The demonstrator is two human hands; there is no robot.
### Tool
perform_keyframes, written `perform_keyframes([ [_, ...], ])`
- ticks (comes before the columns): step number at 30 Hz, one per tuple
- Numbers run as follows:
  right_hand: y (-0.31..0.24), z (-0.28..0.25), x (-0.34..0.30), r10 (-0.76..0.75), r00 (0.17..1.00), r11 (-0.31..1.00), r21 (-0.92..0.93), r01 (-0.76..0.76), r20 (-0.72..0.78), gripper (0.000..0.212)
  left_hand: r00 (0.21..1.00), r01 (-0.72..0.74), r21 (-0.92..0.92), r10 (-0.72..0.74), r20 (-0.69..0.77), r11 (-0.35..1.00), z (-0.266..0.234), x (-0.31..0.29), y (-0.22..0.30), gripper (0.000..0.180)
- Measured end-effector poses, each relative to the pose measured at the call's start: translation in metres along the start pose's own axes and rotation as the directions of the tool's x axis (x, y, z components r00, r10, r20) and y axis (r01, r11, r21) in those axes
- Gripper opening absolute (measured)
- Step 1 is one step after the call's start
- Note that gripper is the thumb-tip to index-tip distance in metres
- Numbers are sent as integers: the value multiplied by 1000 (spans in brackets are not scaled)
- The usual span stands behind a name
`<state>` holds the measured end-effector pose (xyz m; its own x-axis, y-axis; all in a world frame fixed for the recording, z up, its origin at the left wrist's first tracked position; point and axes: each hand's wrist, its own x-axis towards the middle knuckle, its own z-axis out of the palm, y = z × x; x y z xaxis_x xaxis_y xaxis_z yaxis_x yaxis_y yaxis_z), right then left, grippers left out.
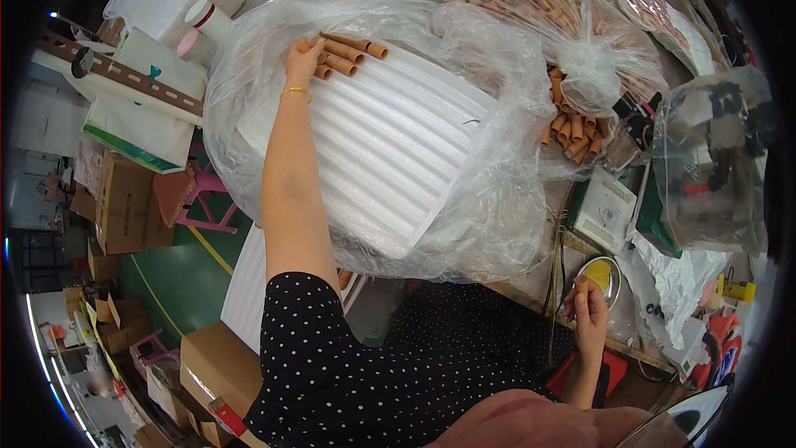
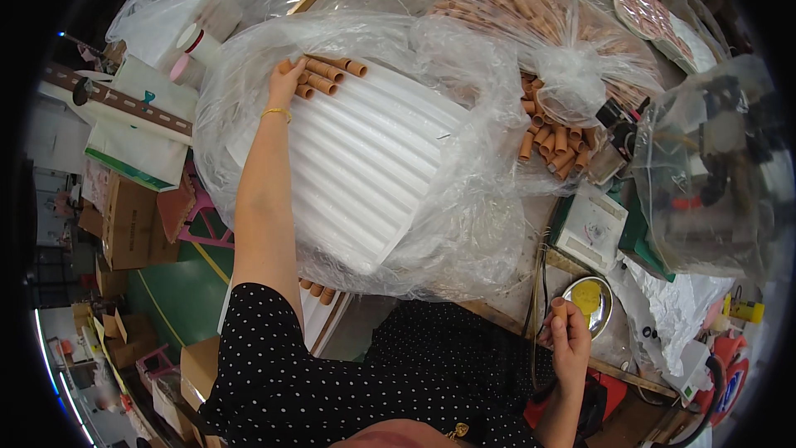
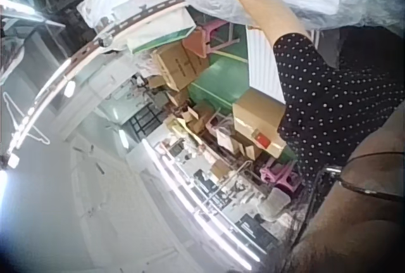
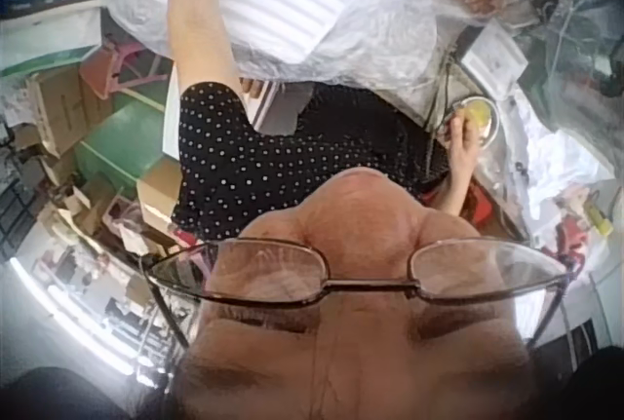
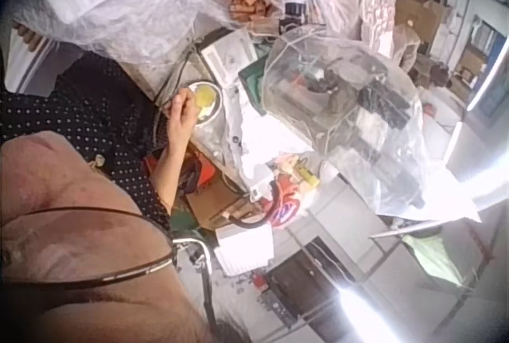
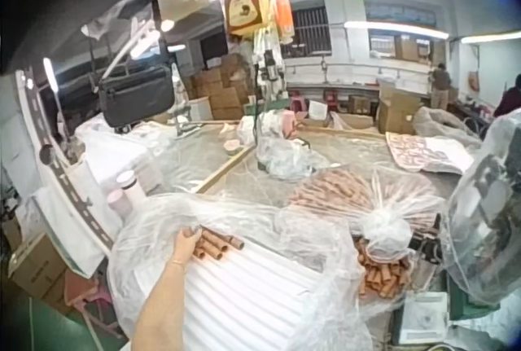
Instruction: The recorder is applying adhesive to small brown tubes and assembling them with filters or bases.
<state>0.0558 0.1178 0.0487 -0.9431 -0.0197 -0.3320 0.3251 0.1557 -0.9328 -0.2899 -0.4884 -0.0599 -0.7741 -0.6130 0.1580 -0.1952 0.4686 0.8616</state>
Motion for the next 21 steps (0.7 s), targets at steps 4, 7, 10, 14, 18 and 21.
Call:
perform_keyframes([
  [4, -4, 8, 11, 6, 1000, 1000, 7, -7, 21, 29, 996, -29, 328, 55, -71, 944, 16, -37, 39, 58],
  [7, -13, 15, 17, -16, 999, 1000, -20, 17, 49, 29, 997, -68, 44, 67, 42, 997, 10, -36, 34, 58],
  [10, -13, 17, 21, -47, 996, 999, -9, 48, 76, 28, 991, -16, 1, 16, 133, 1000, 19, -52, 43, 55],
  [14, -7, 16, 19, -83, 991, 995, -40, 88, 109, 32, 980, 102, -98, -84, 178, 990, 14, -61, 61, 51],
  [18, -1, 9, -3, -91, 992, 994, -54, 96, 86, 31, 939, 205, -132, -157, 306, 970, 9, -87, 85, 46],
  [21, 1, 8, -11, -104, 993, 995, -3, 104, 63, 31, 879, 253, -151, -162, 448, 956, 17, -106, 74, 43],
])
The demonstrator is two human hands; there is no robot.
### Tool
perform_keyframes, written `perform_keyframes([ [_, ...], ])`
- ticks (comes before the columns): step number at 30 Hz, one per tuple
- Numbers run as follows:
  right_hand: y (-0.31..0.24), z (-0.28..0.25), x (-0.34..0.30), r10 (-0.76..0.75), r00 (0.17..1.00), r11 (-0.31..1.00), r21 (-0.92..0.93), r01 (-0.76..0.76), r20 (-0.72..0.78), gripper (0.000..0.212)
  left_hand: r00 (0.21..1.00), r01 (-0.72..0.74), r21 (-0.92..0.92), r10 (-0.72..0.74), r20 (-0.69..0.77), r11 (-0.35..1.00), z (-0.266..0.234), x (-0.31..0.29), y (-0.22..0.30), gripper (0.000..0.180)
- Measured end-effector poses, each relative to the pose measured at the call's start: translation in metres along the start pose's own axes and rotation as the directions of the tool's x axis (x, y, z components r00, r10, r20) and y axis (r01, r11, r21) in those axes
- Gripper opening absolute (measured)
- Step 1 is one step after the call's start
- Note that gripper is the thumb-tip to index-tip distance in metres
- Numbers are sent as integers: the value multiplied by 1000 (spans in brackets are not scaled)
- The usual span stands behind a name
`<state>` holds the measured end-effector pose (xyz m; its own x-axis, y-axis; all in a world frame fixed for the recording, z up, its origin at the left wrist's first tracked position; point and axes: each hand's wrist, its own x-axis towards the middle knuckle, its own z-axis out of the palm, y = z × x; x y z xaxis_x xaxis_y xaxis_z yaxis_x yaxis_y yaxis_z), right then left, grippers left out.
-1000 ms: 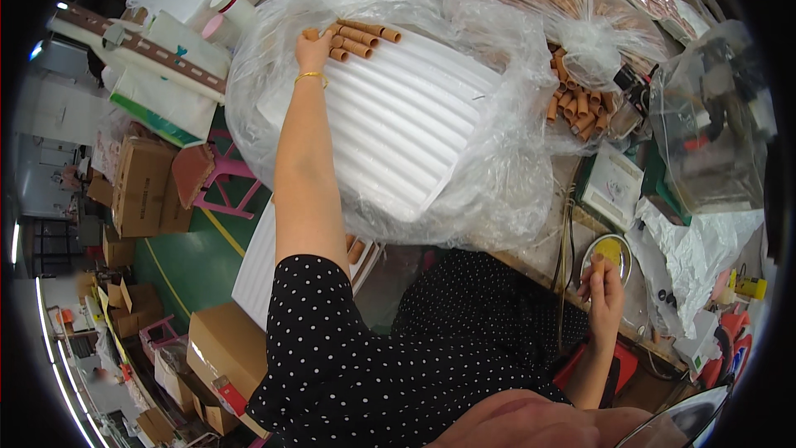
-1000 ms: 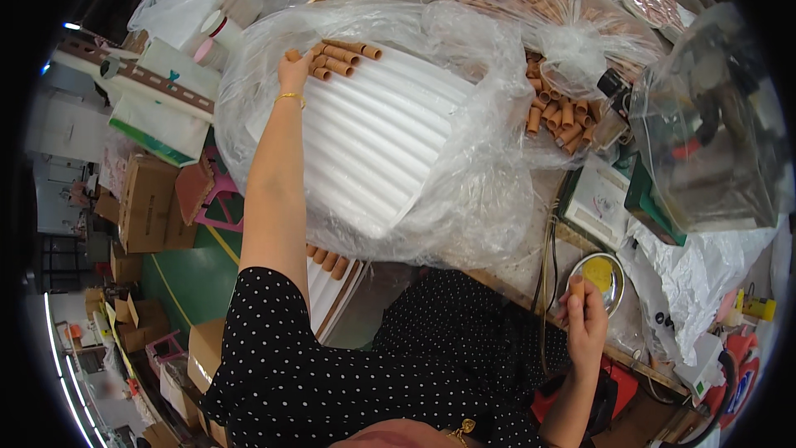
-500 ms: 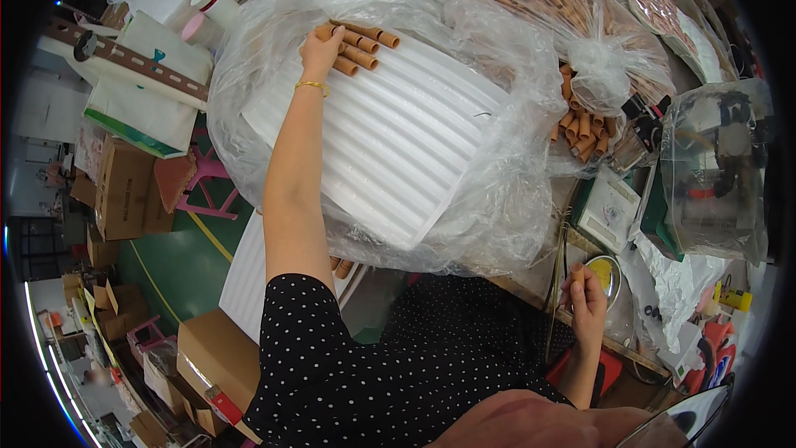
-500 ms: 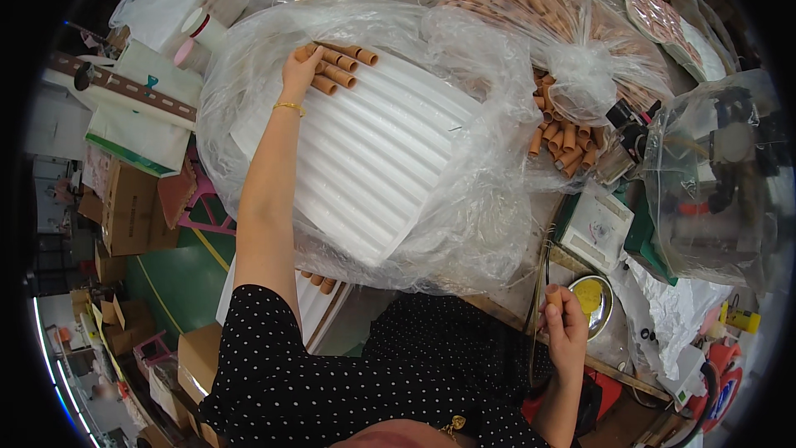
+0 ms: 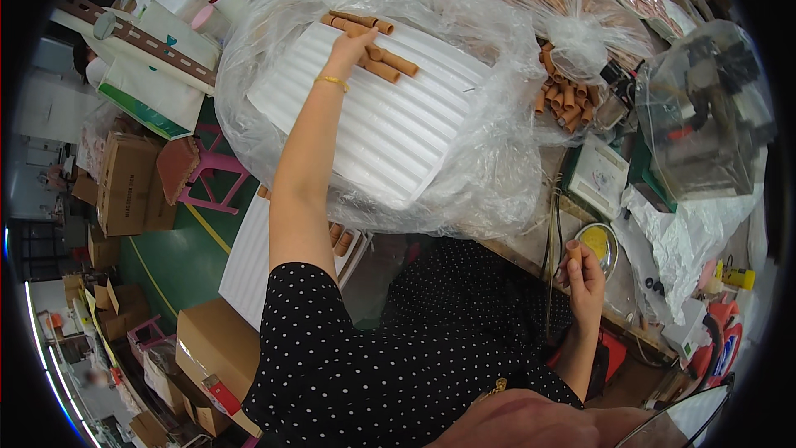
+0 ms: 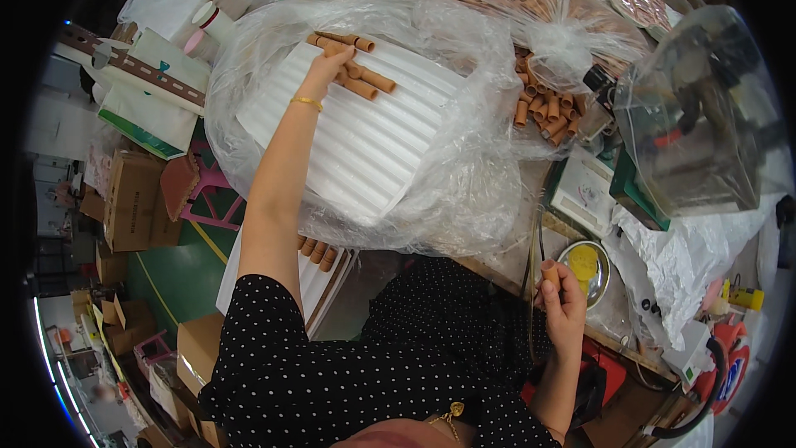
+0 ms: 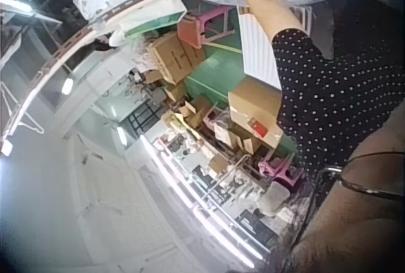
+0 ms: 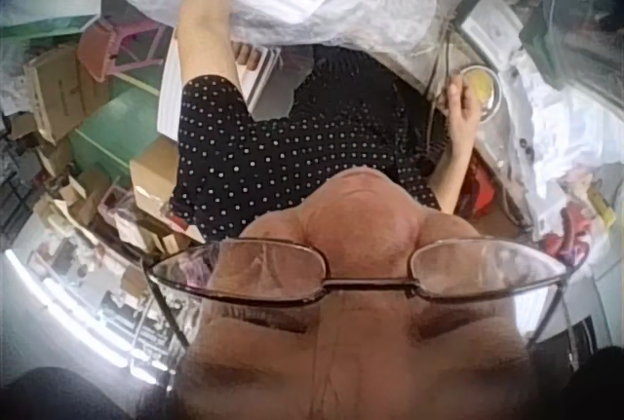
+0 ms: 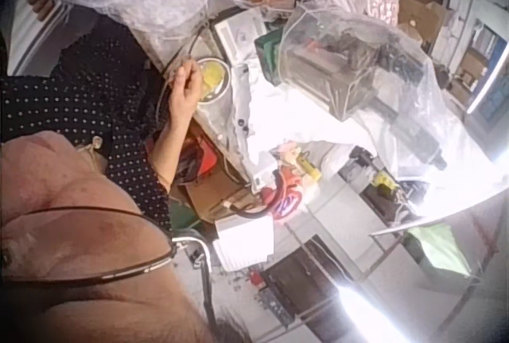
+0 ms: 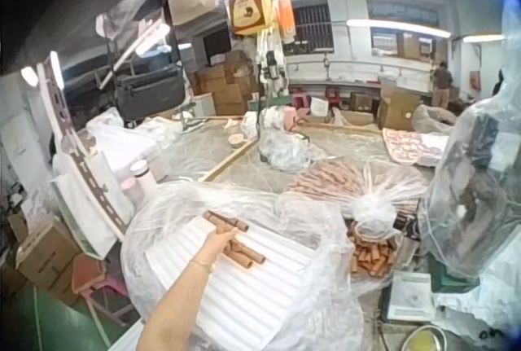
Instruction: The recorder is applying adhesive to small brown tubes and assembling them with filters or bases.
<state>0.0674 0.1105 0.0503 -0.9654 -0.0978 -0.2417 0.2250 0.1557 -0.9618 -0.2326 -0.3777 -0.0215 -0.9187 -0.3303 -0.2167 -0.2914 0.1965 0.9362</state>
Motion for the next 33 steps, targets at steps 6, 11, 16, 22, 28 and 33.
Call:
perform_keyframes([
  [6, 0, -3, -8, -40, 999, 999, 29, 41, -16, 31, 999, -42, -1, 42, 28, 999, 72, -73, 12, 43],
  [11, 2, 4, -20, -132, 991, 991, -12, 132, 11, 30, 946, -267, 368, 315, -74, 890, 64, -74, -12, 43],
  [16, 13, 5, -32, -107, 988, 988, 96, 117, -109, 27, 873, -355, 605, 484, -57, 713, 66, -75, -7, 40],
  [22, 29, -10, -11, -105, 986, 887, 435, 153, -133, 37, 937, -327, -382, 350, -11, 864, 90, -146, 48, 23],
  [28, 23, -16, 30, -247, 927, 643, 668, 374, -282, 36, 751, 425, -600, 108, 652, 678, 218, -302, 68, 24],
  [33, 24, -17, 39, -344, 861, 594, 623, 509, -375, 32, 600, 687, -479, -56, 798, 547, 271, -347, 48, 24],
])
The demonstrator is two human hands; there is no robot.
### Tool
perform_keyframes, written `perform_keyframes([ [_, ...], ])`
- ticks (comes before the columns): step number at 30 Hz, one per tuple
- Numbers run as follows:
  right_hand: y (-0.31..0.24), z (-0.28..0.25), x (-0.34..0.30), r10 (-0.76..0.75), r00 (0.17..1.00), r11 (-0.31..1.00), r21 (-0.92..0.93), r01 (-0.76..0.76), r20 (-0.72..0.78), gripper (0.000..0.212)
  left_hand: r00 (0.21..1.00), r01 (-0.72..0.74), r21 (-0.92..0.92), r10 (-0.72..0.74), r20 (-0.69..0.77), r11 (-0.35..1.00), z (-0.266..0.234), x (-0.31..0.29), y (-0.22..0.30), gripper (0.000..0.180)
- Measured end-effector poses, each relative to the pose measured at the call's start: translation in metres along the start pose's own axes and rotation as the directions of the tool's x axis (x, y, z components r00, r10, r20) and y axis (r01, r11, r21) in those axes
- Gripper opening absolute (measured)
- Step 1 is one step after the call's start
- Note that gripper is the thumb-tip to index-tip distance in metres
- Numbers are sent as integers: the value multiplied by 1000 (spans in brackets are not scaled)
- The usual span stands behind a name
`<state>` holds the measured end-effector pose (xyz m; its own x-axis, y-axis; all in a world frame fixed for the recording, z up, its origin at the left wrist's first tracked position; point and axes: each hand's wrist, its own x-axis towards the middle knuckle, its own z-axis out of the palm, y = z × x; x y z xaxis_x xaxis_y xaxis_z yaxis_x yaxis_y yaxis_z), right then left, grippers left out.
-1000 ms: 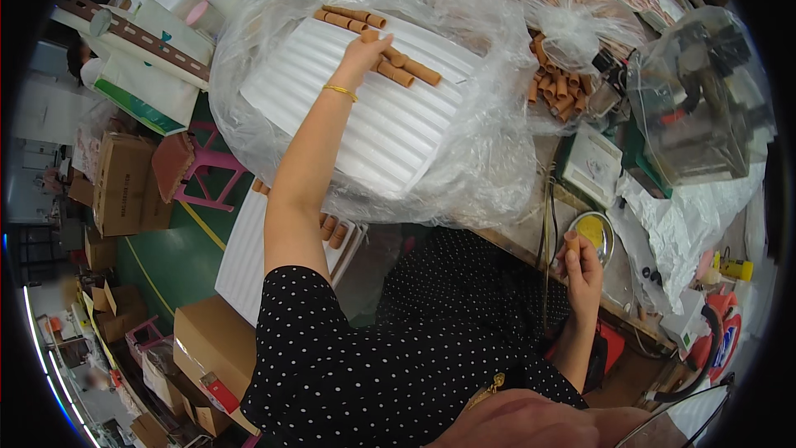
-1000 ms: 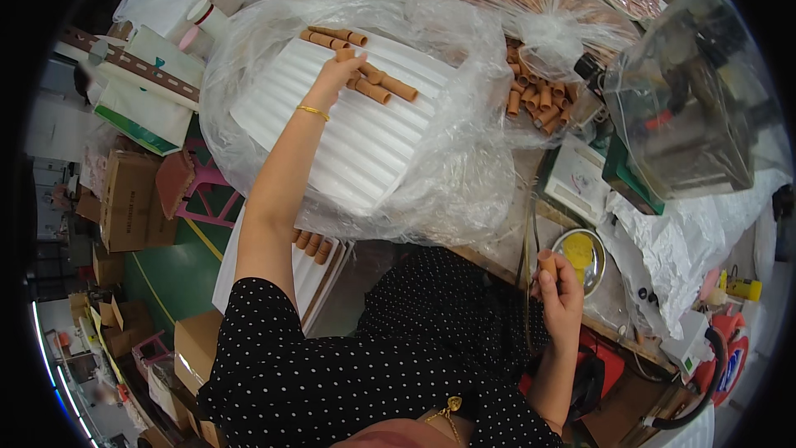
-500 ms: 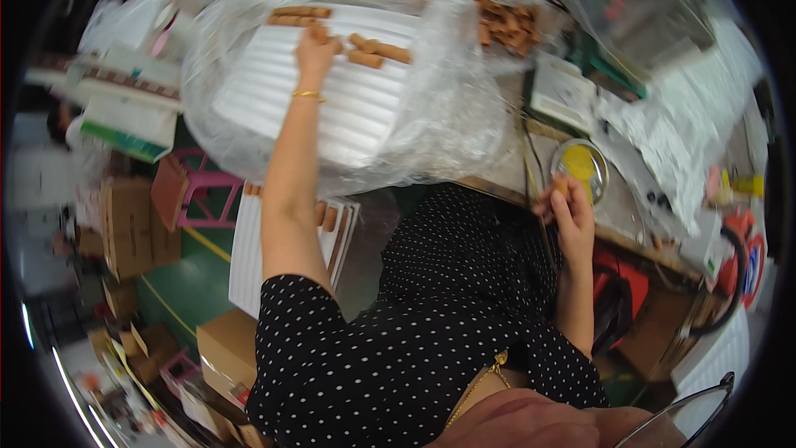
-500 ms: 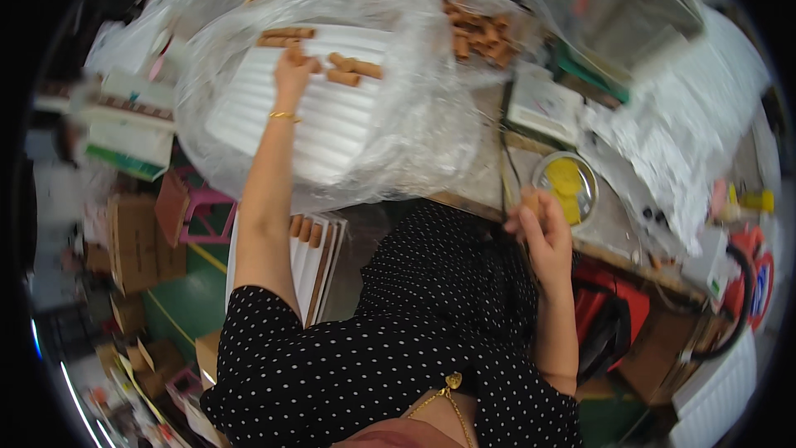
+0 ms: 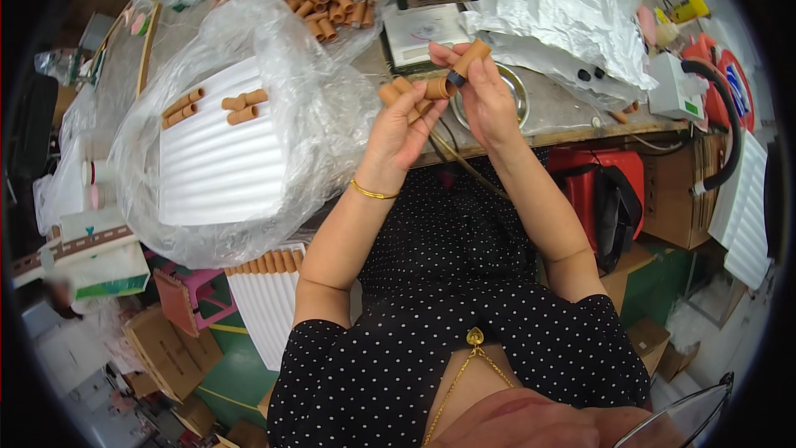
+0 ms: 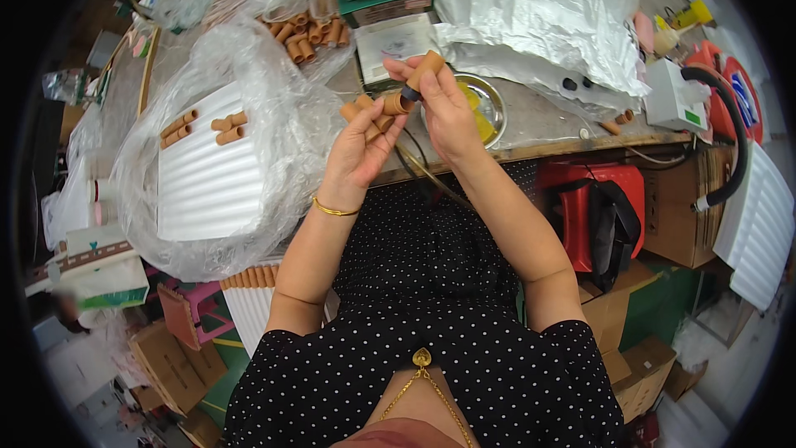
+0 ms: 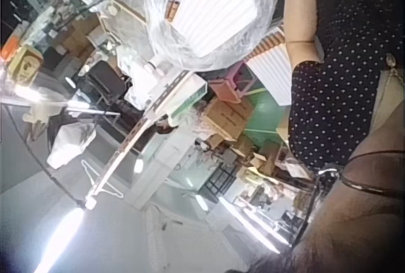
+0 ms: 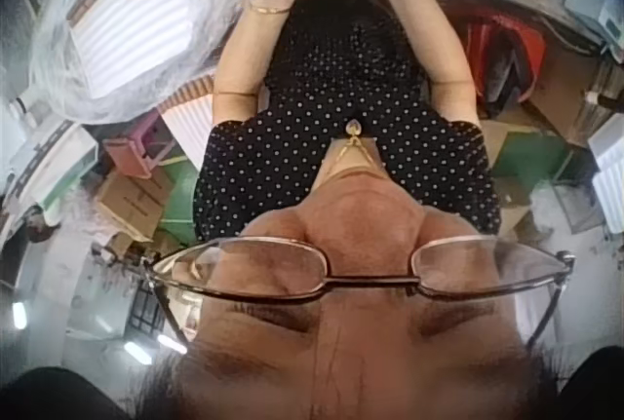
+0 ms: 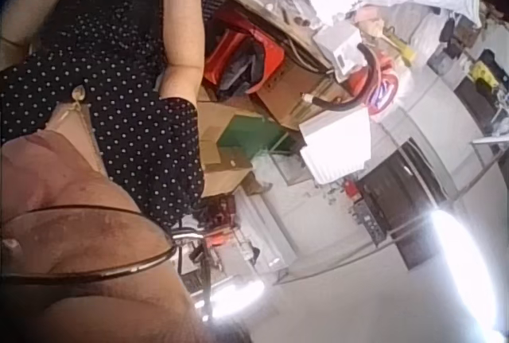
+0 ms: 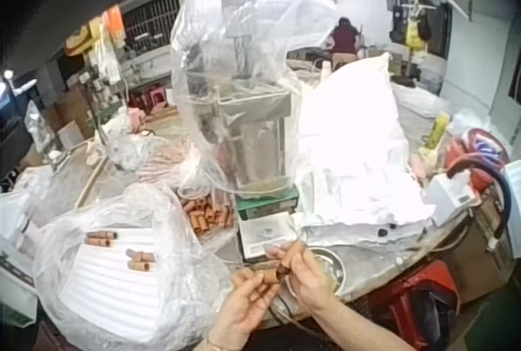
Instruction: The recorder is applying adhesive to small brown tubes and assembling them with filters or bases.
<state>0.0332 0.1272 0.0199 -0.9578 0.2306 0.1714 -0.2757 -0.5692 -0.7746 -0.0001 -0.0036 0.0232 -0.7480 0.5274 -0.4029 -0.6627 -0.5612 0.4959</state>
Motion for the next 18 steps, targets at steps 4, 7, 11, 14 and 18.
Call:
perform_keyframes([
  [4, -6, -22, -1, -185, 971, 902, -366, 228, 148, 31, 993, 105, -172, -113, -34, 980, 14, 7, -21, 17],
  [7, -13, -28, -3, -162, 964, 837, -488, 248, 213, 32, 990, 136, -247, -141, -1, 959, 13, 9, -29, 19],
  [11, -12, -25, 3, -146, 971, 938, -286, 197, 189, 27, 995, 90, -314, -97, -7, 945, 6, 10, -29, 22],
  [14, -8, -31, 4, 4, 974, 915, -393, 88, 228, 29, 995, 99, -338, -97, 23, 936, 7, 13, -27, 22],
  [18, -27, -25, 16, -18, 951, 566, -781, 264, 308, 30, 997, 29, -335, -51, -55, 942, 1, 20, -21, 17],
])
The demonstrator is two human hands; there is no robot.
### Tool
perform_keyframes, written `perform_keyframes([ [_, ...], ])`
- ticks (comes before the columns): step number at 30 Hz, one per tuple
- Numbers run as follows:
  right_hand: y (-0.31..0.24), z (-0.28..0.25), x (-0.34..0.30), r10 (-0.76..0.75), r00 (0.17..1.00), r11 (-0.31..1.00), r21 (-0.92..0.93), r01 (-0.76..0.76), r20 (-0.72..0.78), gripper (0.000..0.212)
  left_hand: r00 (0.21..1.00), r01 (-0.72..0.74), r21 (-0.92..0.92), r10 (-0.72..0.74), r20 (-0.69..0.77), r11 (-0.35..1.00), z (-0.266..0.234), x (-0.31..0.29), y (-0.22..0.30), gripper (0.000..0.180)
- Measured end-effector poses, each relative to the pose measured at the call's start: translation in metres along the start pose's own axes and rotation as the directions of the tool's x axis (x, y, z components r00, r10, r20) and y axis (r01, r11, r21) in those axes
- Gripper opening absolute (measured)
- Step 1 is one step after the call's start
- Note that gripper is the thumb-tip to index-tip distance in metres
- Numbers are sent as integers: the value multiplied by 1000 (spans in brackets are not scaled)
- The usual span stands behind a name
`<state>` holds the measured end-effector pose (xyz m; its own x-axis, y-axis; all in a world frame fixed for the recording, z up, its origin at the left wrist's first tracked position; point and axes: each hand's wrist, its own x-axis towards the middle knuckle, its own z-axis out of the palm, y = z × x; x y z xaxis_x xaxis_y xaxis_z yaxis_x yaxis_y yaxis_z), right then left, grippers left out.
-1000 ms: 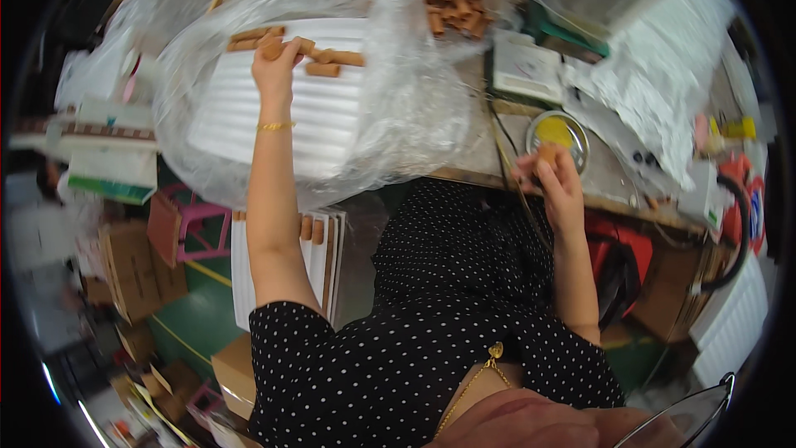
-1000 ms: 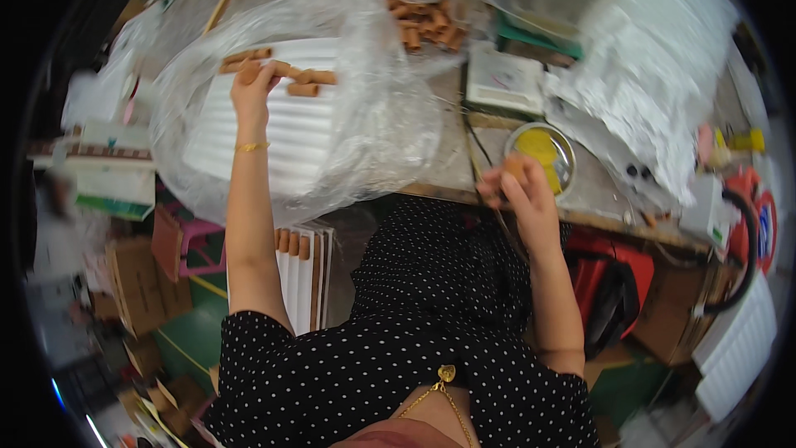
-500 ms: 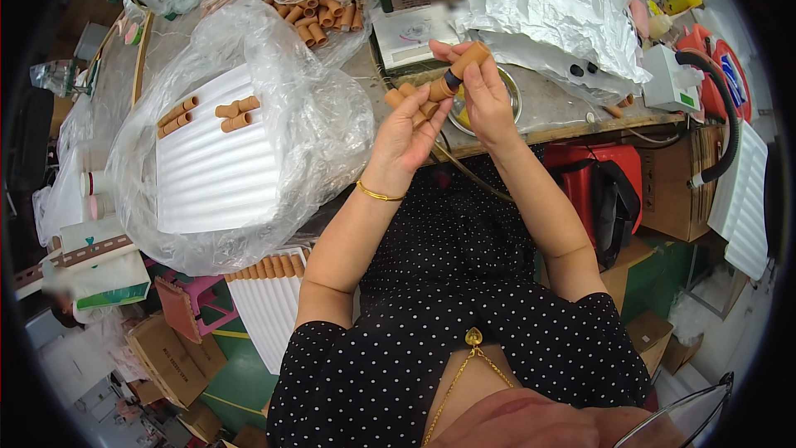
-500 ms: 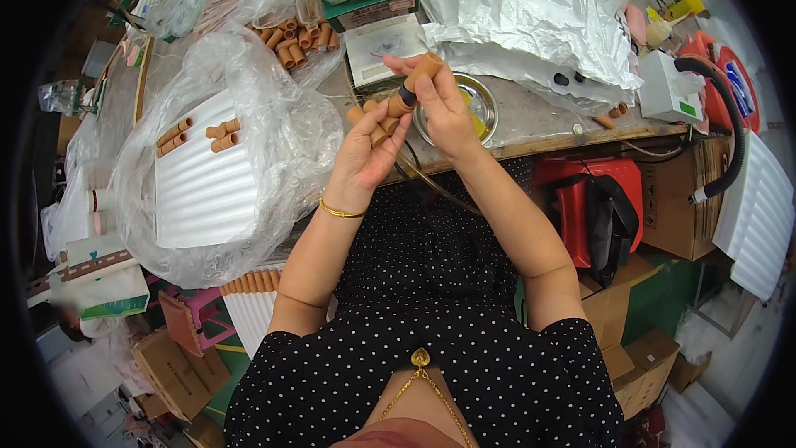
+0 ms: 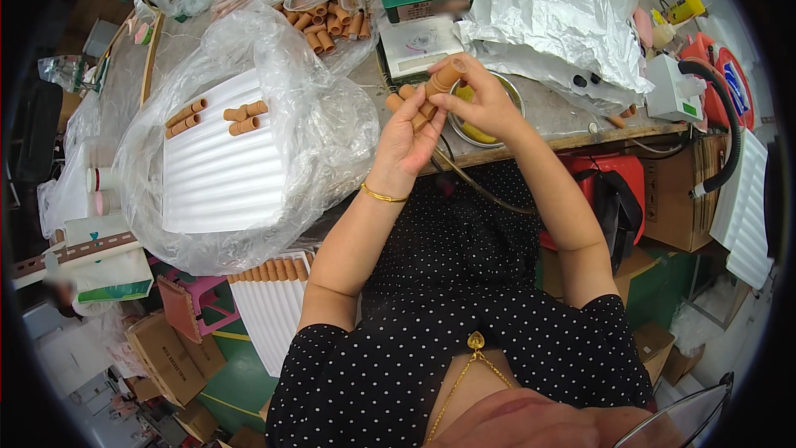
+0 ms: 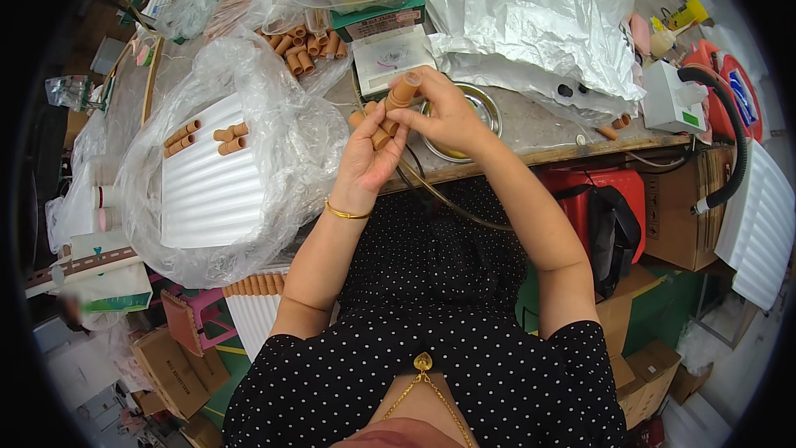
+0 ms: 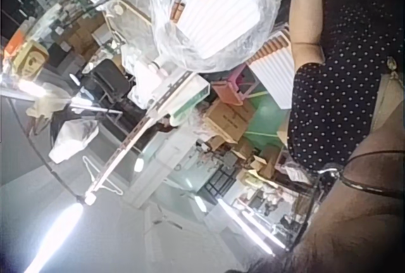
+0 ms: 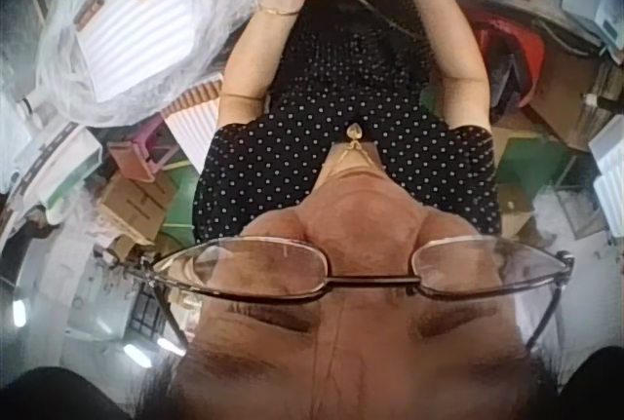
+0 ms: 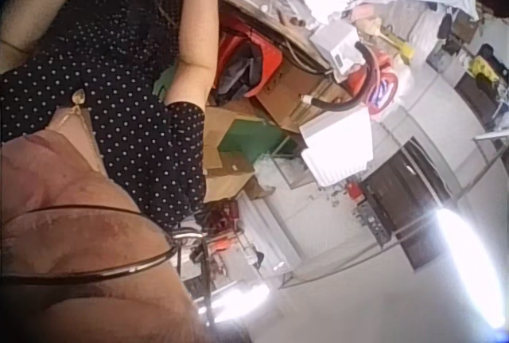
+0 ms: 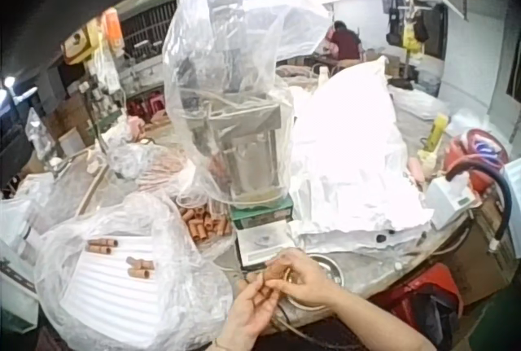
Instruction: The recorder is applying adhesive to small brown tubes and assembling them with filters or bases.
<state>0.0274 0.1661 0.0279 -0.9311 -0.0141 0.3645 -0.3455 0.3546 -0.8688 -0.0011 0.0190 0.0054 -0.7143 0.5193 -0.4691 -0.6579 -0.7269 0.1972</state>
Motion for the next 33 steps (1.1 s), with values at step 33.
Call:
perform_keyframes([
  [33, -12, 1, -7, 163, 917, 850, 420, -317, 363, 34, 925, -273, 666, 0, 379, 694, -15, -24, 29, 41],
])
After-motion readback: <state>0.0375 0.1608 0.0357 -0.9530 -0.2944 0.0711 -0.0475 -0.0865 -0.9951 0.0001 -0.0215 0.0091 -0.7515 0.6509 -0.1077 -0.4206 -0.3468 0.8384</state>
